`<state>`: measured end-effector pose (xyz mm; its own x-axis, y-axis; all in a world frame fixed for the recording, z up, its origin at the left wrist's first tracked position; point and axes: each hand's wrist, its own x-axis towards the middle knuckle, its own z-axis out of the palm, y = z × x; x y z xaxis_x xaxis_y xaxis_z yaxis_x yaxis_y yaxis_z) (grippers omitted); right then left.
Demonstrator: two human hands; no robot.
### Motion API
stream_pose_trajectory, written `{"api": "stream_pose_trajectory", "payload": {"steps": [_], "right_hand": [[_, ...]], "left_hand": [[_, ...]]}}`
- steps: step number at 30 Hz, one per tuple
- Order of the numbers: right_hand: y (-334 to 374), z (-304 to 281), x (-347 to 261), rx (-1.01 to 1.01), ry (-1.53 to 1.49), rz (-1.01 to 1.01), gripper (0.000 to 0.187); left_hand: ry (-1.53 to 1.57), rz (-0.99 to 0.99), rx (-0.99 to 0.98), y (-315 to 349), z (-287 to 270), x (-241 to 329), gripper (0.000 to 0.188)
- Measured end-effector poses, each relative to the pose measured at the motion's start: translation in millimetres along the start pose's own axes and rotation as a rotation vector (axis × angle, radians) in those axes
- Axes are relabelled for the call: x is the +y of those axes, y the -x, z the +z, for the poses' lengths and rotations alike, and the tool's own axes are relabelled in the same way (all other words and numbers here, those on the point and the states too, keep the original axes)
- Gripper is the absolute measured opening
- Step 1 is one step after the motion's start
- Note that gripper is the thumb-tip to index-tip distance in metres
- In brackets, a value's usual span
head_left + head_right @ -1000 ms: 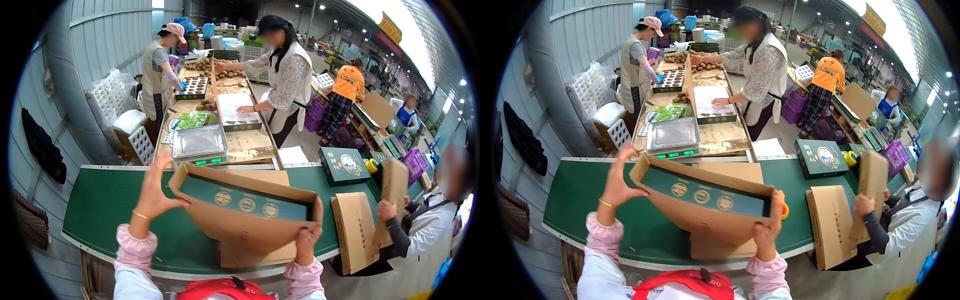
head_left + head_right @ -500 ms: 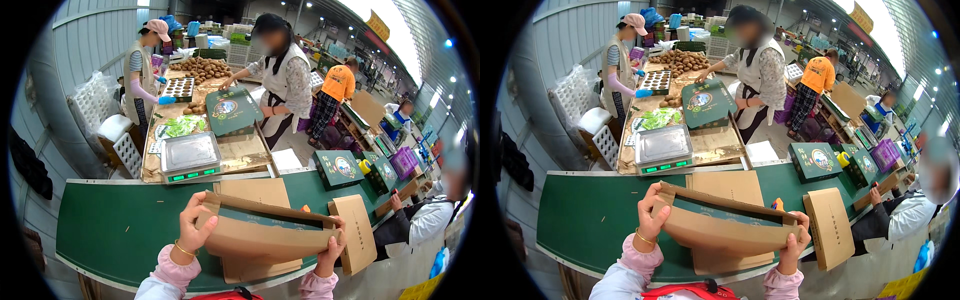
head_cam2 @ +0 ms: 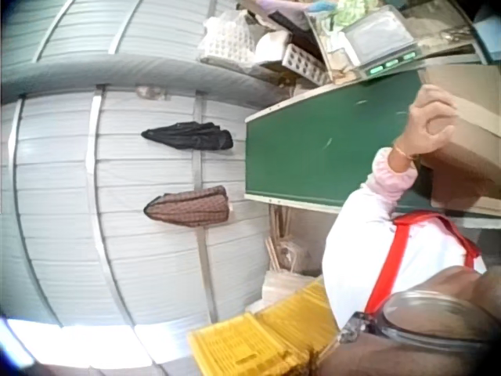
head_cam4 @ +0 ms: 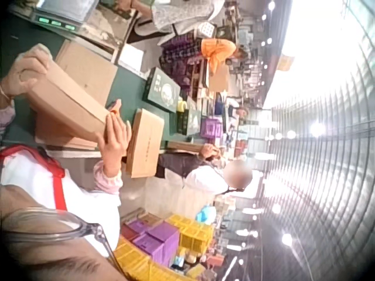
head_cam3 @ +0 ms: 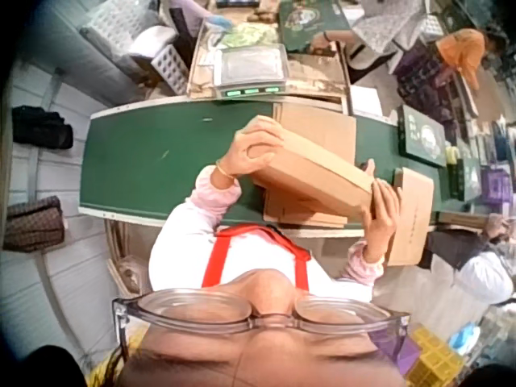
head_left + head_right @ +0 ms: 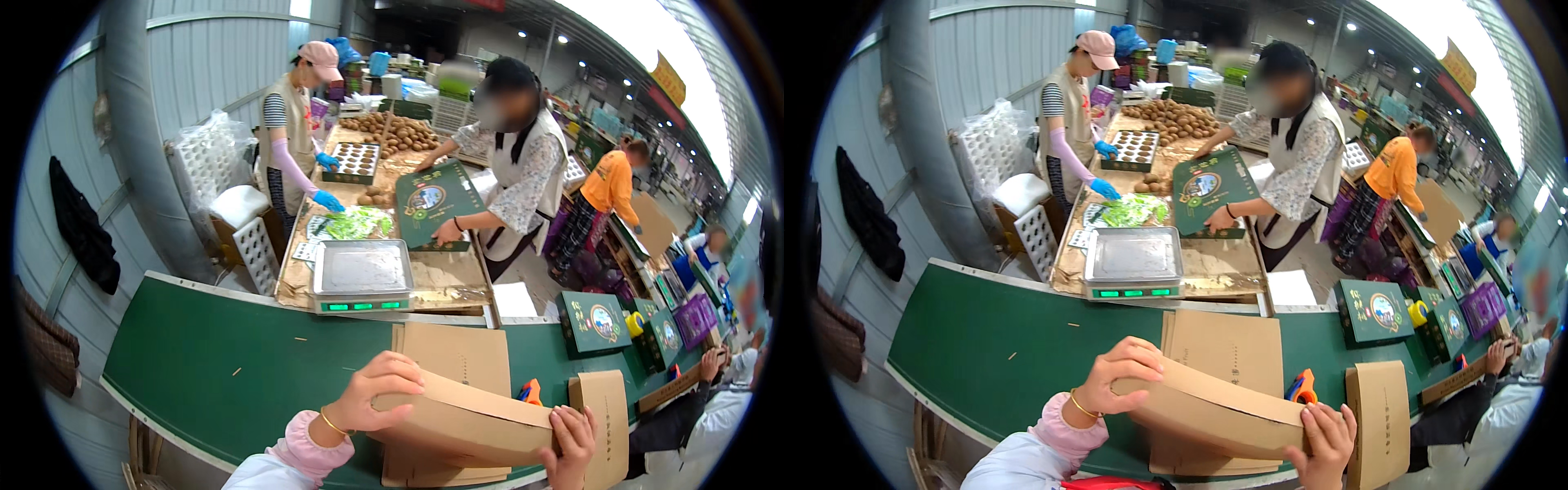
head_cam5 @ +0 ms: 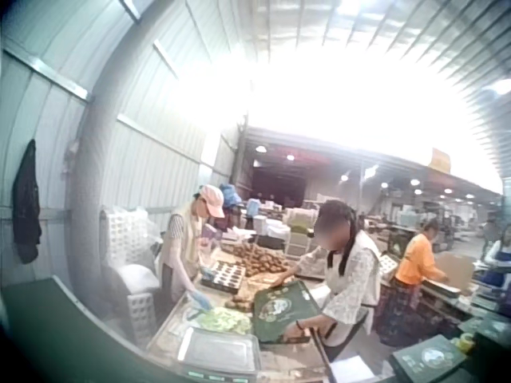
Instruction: The person assembles flat cardboard boxes by folding and taping them into rectangular containers. They repeatedly pick up box blanks, fold the sides, and secure them with tape, then place the finished boxes on the table.
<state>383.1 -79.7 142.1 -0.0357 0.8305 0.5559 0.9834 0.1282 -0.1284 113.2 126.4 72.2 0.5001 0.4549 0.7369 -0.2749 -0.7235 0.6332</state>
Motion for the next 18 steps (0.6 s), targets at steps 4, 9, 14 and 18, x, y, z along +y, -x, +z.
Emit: {"api": "stream_pose_trajectory", "payload": {"steps": [4,9,14,18], "right_hand": [[-26,14,-44,-0.243,0.287,-0.028,0.060],[-62,37,-67,-0.477,0.152,-0.259,0.083],[-57,40,-49,-0.448,0.096,-0.253,0.084],[-50,33,-13,-0.400,-0.005,-0.157,0.081]], "left_hand": [[-0.073,0.081,-0.110,-1,-4,2,0.039],[-0.058,0.163,-0.074,7,-12,8,0.049],[-0.050,0.132,-0.045,-3,3,4,0.041],[0.000,-0.238,0.280,25,15,-25,0.098]]}}
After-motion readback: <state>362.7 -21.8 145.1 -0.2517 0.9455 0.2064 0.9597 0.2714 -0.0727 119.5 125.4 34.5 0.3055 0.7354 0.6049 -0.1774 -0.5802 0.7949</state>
